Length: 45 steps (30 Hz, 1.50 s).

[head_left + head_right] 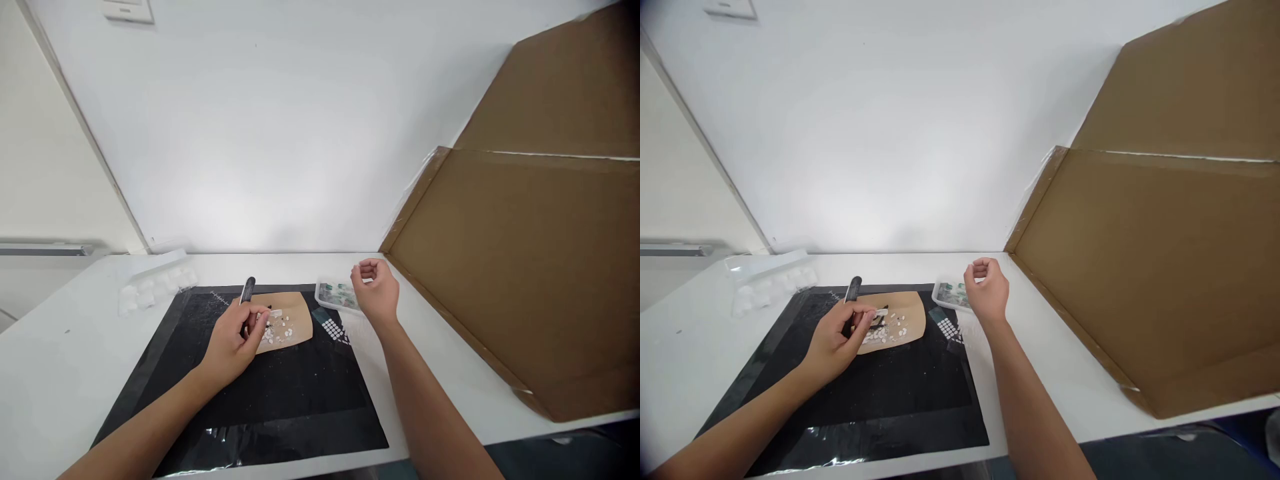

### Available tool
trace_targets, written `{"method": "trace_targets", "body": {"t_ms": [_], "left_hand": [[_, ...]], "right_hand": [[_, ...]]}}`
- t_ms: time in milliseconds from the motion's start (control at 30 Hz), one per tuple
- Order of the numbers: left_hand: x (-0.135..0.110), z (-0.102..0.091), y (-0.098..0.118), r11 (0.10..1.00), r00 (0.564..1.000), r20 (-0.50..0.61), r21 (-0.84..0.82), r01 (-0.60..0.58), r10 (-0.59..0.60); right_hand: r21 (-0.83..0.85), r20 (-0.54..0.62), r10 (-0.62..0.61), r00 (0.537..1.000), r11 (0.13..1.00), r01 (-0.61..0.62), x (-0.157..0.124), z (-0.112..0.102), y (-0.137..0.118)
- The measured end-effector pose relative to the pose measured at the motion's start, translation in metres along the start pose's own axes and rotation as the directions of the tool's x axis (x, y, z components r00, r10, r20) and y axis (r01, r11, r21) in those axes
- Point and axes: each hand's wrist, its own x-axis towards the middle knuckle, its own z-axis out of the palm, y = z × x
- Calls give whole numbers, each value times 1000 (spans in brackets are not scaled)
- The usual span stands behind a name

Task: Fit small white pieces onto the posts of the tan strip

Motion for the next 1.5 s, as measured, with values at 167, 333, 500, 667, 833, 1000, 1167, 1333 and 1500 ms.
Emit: {"method": "trace_targets", "body": {"t_ms": [167,333,500,667,833,1000,1167,1333,1500], "left_hand": [[-2,1,-1,1000,1000,19,1,-19,19],[-4,1,-2,999,999,34,3,-37,36],[-4,2,-3,998,997,43,7,-57,57],[-5,2,-4,997,996,44,6,-82,82],[-6,2,-3,995,994,51,13,-95,94],[-6,3,-4,995,994,45,20,-101,100],[-6,3,-5,993,991,53,11,-122,121],[-6,4,-6,992,991,49,-2,-128,128],[-5,4,-6,991,990,49,-5,-133,133]], "right_hand": [[-41,108,26,994,999,-22,15,-11,27],[-141,268,-19,963,988,59,20,-19,36],[-170,369,-16,929,982,85,22,-22,44],[-201,415,-9,910,974,102,23,-25,49],[-241,423,-24,906,961,138,24,-27,47],[-276,426,-16,905,950,147,26,-29,48],[-303,451,39,892,947,111,28,-30,56],[-281,534,72,842,955,97,26,-32,58],[-237,647,48,761,961,141,17,-31,55]]}}
